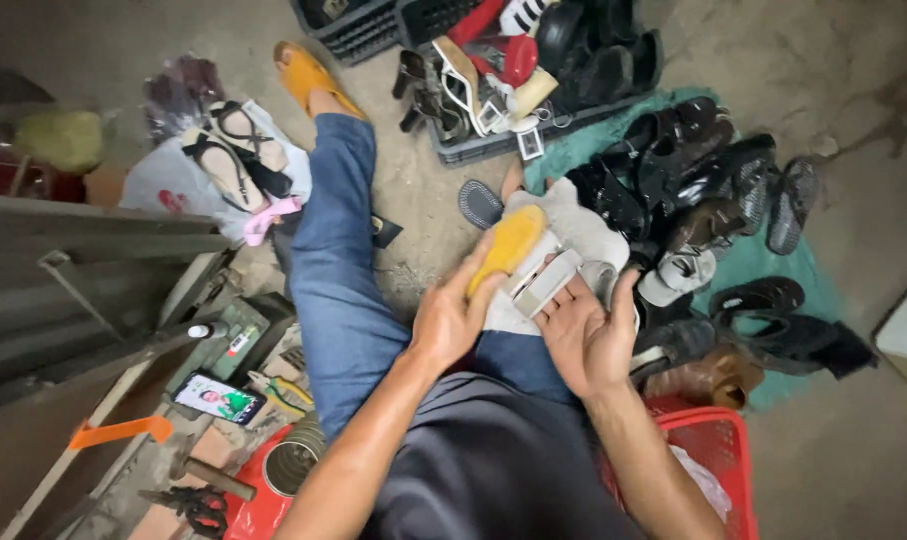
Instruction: A person is repairing a sandal by hammering the sole and brushing it, likely to prepare it for gluing or finishing.
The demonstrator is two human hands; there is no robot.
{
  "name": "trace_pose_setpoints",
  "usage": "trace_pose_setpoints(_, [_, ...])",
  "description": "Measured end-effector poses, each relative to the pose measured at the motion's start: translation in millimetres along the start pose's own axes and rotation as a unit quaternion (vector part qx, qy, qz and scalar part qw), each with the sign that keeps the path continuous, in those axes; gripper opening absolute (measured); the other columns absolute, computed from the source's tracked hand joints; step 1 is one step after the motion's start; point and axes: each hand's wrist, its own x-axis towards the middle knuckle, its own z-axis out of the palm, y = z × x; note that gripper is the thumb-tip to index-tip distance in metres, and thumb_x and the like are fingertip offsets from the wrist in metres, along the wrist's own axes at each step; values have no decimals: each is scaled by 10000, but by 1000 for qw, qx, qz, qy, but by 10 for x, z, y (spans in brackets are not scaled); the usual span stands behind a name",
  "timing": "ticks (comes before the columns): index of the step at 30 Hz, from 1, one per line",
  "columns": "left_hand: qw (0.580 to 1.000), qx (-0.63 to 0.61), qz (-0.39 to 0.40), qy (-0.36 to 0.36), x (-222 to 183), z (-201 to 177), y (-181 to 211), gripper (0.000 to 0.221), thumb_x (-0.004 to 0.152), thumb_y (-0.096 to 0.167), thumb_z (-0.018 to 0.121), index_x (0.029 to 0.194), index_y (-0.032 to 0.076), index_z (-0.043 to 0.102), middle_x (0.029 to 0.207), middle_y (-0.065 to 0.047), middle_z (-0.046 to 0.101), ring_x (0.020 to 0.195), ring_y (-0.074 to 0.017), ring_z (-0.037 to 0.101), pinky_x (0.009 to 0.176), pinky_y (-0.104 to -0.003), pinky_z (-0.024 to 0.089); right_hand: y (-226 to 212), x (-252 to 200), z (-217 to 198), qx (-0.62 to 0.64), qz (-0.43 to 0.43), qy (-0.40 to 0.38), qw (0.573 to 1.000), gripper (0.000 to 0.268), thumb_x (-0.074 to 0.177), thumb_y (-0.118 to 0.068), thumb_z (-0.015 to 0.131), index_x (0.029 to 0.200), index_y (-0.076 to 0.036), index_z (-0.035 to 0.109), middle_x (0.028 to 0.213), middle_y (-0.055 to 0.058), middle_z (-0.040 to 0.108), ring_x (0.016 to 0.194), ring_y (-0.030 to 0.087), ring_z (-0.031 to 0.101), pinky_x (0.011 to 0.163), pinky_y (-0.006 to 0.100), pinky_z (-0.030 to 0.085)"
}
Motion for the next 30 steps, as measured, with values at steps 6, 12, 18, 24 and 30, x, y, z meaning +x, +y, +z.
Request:
trace_pose_setpoints(6, [998, 5, 60, -22, 52, 46, 124, 477, 982, 349, 677, 1431, 206, 612, 1053, -195, 765, 937, -400, 745, 732, -510, 618, -244, -436, -103, -85, -48, -5, 995, 746, 974, -610, 402, 1410, -10, 479, 1475, 219, 475, 1406, 378, 437, 1208, 530, 297])
trace_pose_setpoints(12, [999, -10, 26, -31, 35, 90, 58, 510, 1024, 349, 632, 1514, 246, 541, 1080, -219, 757, 972, -420, 735, 731, -500, 611, -277, -827, -638, -607, -285, 66, 739, 1072, 736, -224, 823, 1580, 64, 229, 1575, 339, 334, 1459, 446, 316, 1204, 534, 261])
trace_pose_setpoints(18, [995, 21, 32, -96, -178, 34, 413, 434, 984, 384, 657, 1401, 281, 604, 1072, -215, 765, 951, -421, 743, 752, -532, 608, 225, -592, -896, -667, -206, 152, 700, 1246, 643, -256, 967, 1600, -34, 202, 1483, 321, 448, 1364, 461, 462, 1143, 565, 376])
trace_pose_setpoints(24, [994, -8, 32, -104, -103, 97, 106, 374, 947, 351, 690, 1304, 240, 699, 1067, -161, 779, 963, -357, 752, 779, -487, 622, 19, -432, -1022, -654, -218, 86, 719, 915, 662, -218, 959, 1444, -47, 515, 1312, 193, 656, 1259, 363, 617, 1027, 536, 508])
trace_pose_setpoints(30, [990, -78, 44, -109, -118, 115, 716, 327, 911, 354, 742, 1201, 203, 747, 1058, -124, 789, 992, -316, 754, 788, -433, 627, -63, -284, -1317, -654, -209, 72, 723, 724, 711, -241, 944, 1319, -74, 588, 1218, 146, 705, 1217, 312, 649, 972, 538, 513])
